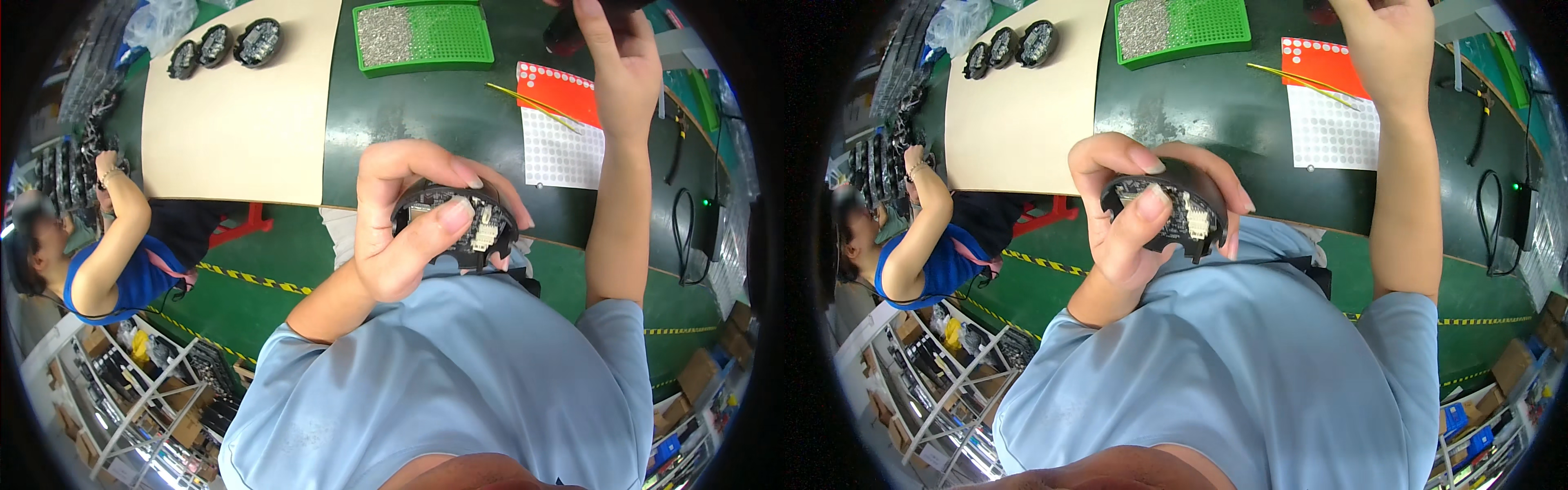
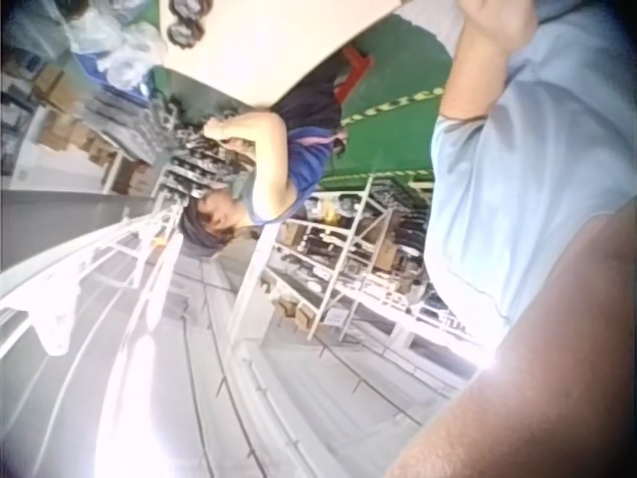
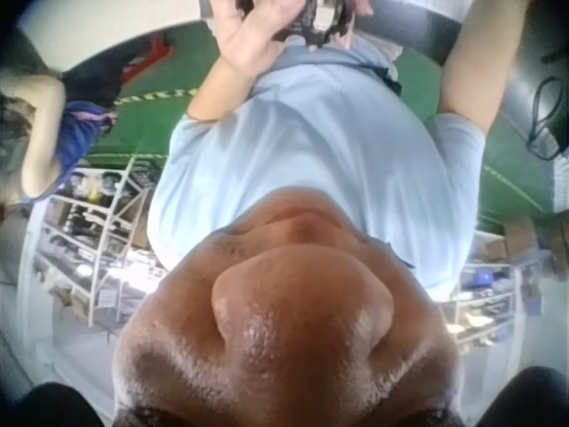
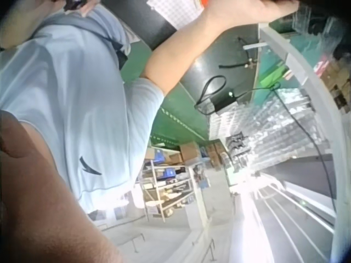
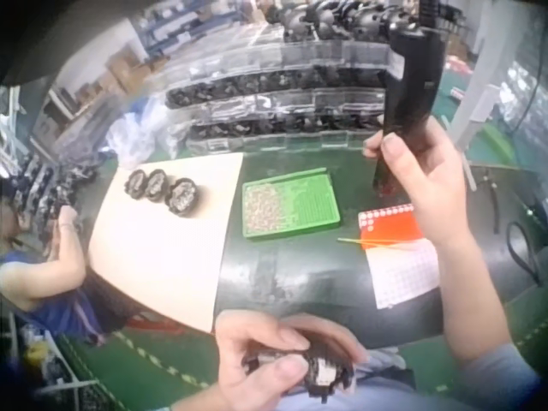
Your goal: Assembling and securing components of an LED circuit board using a manual electric screwdriver.
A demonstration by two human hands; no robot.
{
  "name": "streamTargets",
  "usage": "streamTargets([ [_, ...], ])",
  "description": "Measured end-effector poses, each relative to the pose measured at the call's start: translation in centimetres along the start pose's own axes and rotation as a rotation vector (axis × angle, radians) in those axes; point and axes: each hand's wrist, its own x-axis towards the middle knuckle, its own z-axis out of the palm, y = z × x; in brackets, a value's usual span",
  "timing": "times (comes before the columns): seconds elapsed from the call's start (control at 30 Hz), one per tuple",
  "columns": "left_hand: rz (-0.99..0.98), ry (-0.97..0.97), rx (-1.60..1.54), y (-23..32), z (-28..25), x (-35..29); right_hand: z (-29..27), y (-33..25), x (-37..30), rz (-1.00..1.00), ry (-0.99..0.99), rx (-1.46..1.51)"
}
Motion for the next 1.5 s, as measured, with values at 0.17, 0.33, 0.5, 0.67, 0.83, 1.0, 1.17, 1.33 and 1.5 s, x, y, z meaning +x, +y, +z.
streamTargets([
  [0.17,-0.087,0.014,-0.006,-0.1,0.2,0.4,0.0,0.0,-0.1,-0.048,0.122,-0.633],
  [0.33,-0.084,0.019,-0.004,0.0,0.5,1.8,0.5,-1.0,0.0,0.030,0.150,-0.607],
  [0.5,-0.093,-0.040,0.061,0.8,0.0,2.7,-0.1,-1.3,0.3,-0.076,0.085,-0.690],
  [0.67,-0.068,-0.045,0.183,2.5,-1.5,4.2,-0.4,-0.7,-0.2,0.014,0.121,-0.649],
  [0.83,0.041,0.070,0.432,5.8,-1.5,8.4,-0.8,-0.9,-0.5,-0.014,0.111,-0.734],
  [1.0,0.050,0.083,0.486,8.9,-2.8,16.9,-0.4,-1.6,-0.2,-0.068,0.108,-0.809],
  [1.17,0.185,0.134,0.538,10.5,-4.2,27.5,0.0,-2.1,0.0,-0.049,0.075,-0.847],
  [1.33,0.184,0.251,0.780,9.0,-6.0,38.0,-0.3,-2.2,0.0,-0.077,0.060,-0.858],
  [1.5,0.213,0.377,1.253,7.7,-8.0,44.0,-0.1,-2.1,-0.2,-0.059,0.027,-0.943],
])
